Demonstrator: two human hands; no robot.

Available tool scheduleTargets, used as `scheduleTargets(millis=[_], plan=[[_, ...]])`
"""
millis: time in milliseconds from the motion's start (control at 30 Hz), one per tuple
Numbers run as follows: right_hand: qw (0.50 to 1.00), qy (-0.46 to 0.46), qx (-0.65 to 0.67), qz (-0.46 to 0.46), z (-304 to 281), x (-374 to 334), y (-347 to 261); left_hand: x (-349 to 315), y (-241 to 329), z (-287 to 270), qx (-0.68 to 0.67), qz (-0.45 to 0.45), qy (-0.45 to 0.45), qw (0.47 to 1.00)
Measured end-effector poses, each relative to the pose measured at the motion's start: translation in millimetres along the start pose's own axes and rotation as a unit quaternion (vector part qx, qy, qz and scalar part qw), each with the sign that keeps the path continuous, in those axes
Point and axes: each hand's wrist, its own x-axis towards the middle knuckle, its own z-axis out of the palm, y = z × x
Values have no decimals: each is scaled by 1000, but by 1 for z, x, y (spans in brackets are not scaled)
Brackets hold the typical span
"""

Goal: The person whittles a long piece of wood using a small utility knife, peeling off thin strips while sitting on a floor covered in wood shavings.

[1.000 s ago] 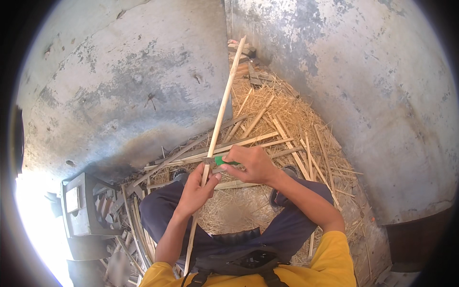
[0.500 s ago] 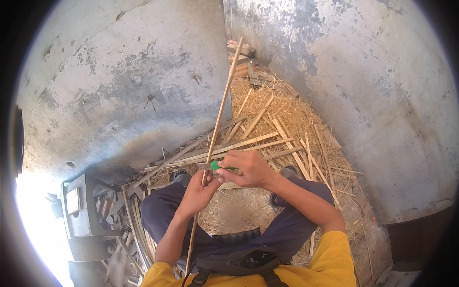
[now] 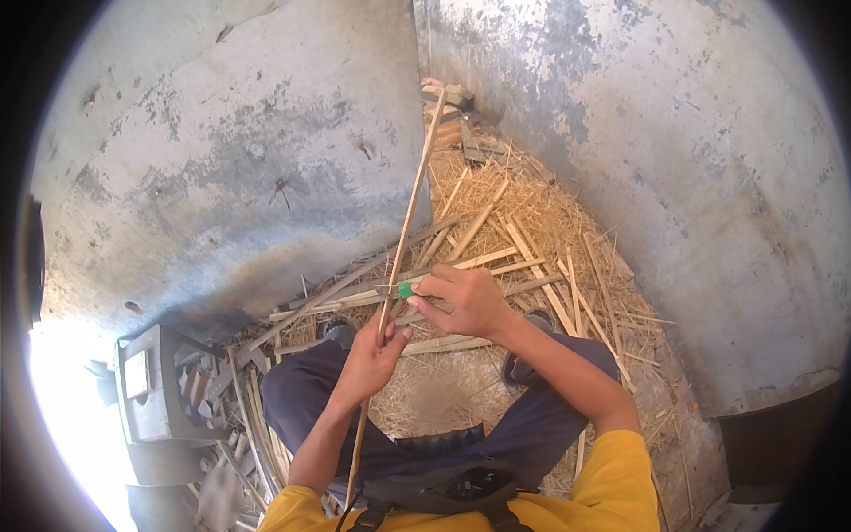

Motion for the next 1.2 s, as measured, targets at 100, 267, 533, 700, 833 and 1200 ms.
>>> scheduleTargets(millis=[100,267,533,700,833,1200], plan=[[1000,2,-7,3,-1,3,1,0,5,-2,6,-9,5,1000],[1000,9,-15,0,-3,8,2,-1,3,-4,32,-15,9,999],[983,65,-66,159,-62,21,52,-13,7,2,53,-8,-41,998],[984,74,-83,140,-59,25,59,-12,5,5,55,-17,-43,997],[977,77,-99,175,-73,29,88,-11,-4,7,71,16,-66,995],[971,100,-111,188,-74,39,92,-9,2,5,48,-10,-74,996]])
